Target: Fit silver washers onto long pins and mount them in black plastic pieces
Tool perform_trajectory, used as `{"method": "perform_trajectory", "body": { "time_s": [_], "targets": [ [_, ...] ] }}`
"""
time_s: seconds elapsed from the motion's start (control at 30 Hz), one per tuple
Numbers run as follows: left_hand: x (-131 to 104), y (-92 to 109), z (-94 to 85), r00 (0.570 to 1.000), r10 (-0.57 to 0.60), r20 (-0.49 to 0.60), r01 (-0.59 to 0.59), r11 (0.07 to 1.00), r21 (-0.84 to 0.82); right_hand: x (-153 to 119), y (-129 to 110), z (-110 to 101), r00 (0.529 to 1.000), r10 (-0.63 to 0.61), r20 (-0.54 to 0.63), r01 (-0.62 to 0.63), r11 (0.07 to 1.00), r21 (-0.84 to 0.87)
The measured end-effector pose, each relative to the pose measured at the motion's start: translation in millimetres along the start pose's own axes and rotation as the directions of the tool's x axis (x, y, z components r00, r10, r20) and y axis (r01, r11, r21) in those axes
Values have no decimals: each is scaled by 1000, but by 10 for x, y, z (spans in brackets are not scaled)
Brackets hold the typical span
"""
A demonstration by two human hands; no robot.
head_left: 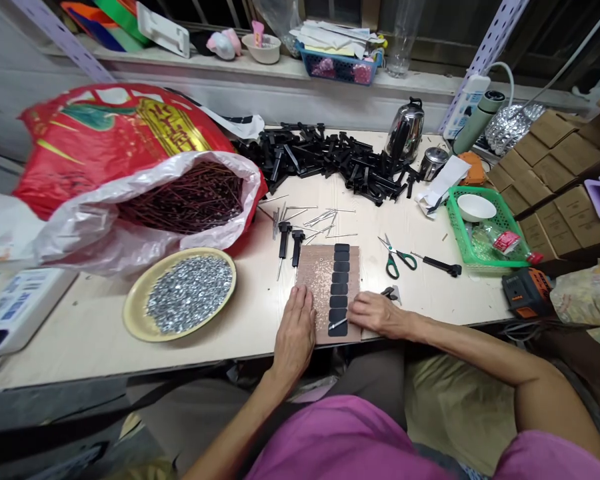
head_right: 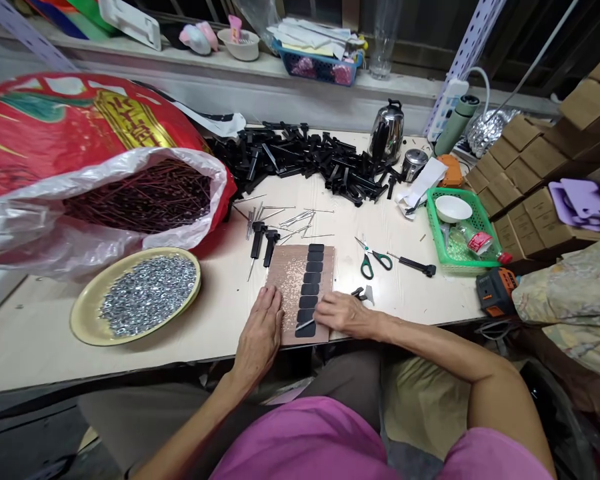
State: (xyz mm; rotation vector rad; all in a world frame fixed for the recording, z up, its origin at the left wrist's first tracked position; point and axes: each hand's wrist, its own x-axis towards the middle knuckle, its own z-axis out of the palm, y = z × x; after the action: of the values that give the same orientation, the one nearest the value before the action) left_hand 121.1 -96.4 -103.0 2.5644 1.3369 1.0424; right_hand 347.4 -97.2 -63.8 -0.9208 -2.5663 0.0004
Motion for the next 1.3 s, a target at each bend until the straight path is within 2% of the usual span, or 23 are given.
{"method": "perform_trajectory", "body": {
  "time_s": [0.17,0.37,0.43,0.5,0.53,0.57,0.6,0.63,0.67,0.73,0.77,0.8,0.83,0.9,0.97,1.03,1.13,1.17,1.2,1.23,1.27,1.3],
  "targets": [
    [-8,-27,7,1000,20,13,-20,1000,-9,11,-49,-225,978,197,-68,-198,980,-13],
    [-18,-41,21,999,-33,40,36,997,-73,101,-134,-317,952,295,-78,-294,956,19],
    [-14,-40,21,998,-51,44,55,994,-90,118,-269,-370,936,341,-88,-332,937,106],
    [-6,-41,21,996,-63,63,69,991,-111,126,-482,-429,902,429,-49,-400,873,281],
    [-1,-43,22,995,-65,76,74,990,-123,125,-613,-447,870,493,2,-454,800,391],
    [5,-44,24,994,-67,87,78,988,-132,117,-752,-449,820,565,87,-526,686,502],
    [13,-42,25,993,-71,95,83,987,-138,104,-893,-430,747,631,211,-609,521,597],
    [22,-36,22,992,-78,96,91,986,-139,85,-1025,-385,646,666,373,-693,306,653],
    [31,-26,11,992,-87,90,99,986,-137,65,-1139,-312,520,656,548,-759,61,648],
    [41,10,-44,992,-105,67,113,985,-133,36,-1280,-89,256,483,837,-780,-408,474],
    [34,33,-94,993,-109,49,115,984,-134,40,-1297,50,156,379,912,-730,-578,365],
    [11,59,-160,994,-107,35,111,984,-138,60,-1281,195,102,284,954,-663,-695,278],
    [-34,86,-240,995,-98,19,99,984,-146,99,-1239,335,80,224,971,-606,-763,226],
    [-204,130,-431,999,-30,12,32,983,-180,217,-1130,558,96,194,976,-552,-805,214],
    [-487,143,-641,996,83,-27,-87,965,-249,335,-1076,643,133,219,967,-564,-785,255],
    [-838,98,-851,987,155,-47,-162,946,-281,407,-1134,557,160,202,966,-578,-775,258],
    [-1270,-112,-1169,991,132,7,-128,974,-189,475,-1312,173,250,92,964,-678,-694,242],
    [-1332,-217,-1276,993,114,21,-110,982,-152,518,-1332,23,351,35,936,-773,-553,311],
    [-1338,-333,-1382,993,113,32,-108,986,-130,583,-1305,-114,479,41,877,-819,-339,463],
    [-1285,-454,-1483,995,104,-6,-104,991,-87,673,-1225,-222,622,129,773,-775,-39,630],
    [-1180,-578,-1575,998,48,-31,-49,999,-11,788,-1091,-292,762,217,610,-646,307,698],
    [-1032,-700,-1651,996,-8,-93,14,997,72,925,-912,-318,862,273,427,-500,598,627]
  ]
}}
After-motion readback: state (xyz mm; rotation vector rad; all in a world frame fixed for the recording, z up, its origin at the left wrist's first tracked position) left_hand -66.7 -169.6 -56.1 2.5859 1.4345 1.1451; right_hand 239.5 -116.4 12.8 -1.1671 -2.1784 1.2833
